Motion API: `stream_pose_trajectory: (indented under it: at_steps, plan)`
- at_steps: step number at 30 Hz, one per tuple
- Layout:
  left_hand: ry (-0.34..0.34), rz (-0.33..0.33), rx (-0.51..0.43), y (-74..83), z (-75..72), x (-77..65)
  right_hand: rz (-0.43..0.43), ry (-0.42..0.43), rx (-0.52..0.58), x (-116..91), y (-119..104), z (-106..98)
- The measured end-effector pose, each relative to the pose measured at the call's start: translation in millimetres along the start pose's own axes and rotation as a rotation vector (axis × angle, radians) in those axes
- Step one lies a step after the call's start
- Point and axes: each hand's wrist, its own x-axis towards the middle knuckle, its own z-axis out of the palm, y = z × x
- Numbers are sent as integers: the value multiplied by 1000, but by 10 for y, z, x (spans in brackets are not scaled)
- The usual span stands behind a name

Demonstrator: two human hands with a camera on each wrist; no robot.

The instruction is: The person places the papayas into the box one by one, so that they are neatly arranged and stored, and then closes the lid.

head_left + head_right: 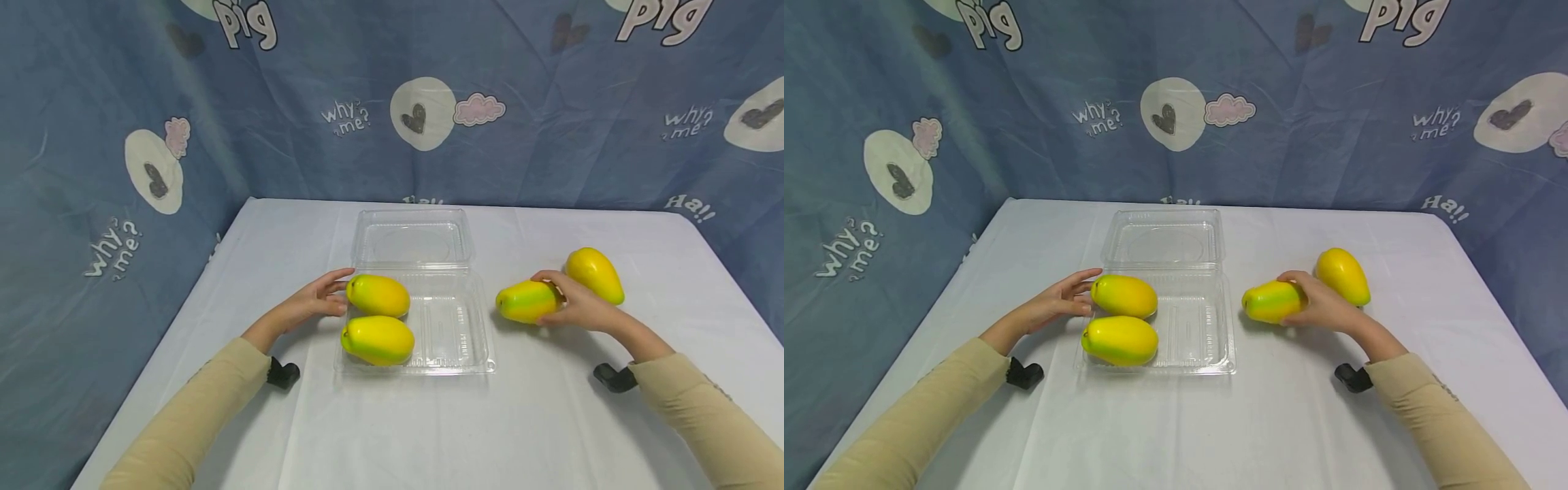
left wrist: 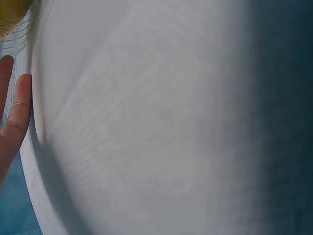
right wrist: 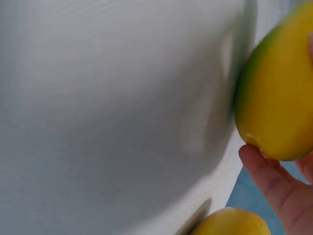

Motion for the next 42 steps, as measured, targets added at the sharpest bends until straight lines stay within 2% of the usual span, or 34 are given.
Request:
stream_pose_trajectory:
  at_steps: [5,11,18,29,35,42]
  plan:
    - [3,0,-3,-3,-2,1,18,30,-42,-6,26,10]
    - [4,-3,0,-4,-2,4,13,50,-36,19,38,8]
    - [-6,6,-2,-8,-1,21,68,69,-18,26,-7,-23]
    - [-10,14,-12,10,-6,-6,145,102,14,65,-258,-82]
    - [-12,8,-9,6,-6,-4,113,117,37,109,-451,-86]
    - [-16,9,-12,-7,-12,5,77,119,10,208,-603,-57]
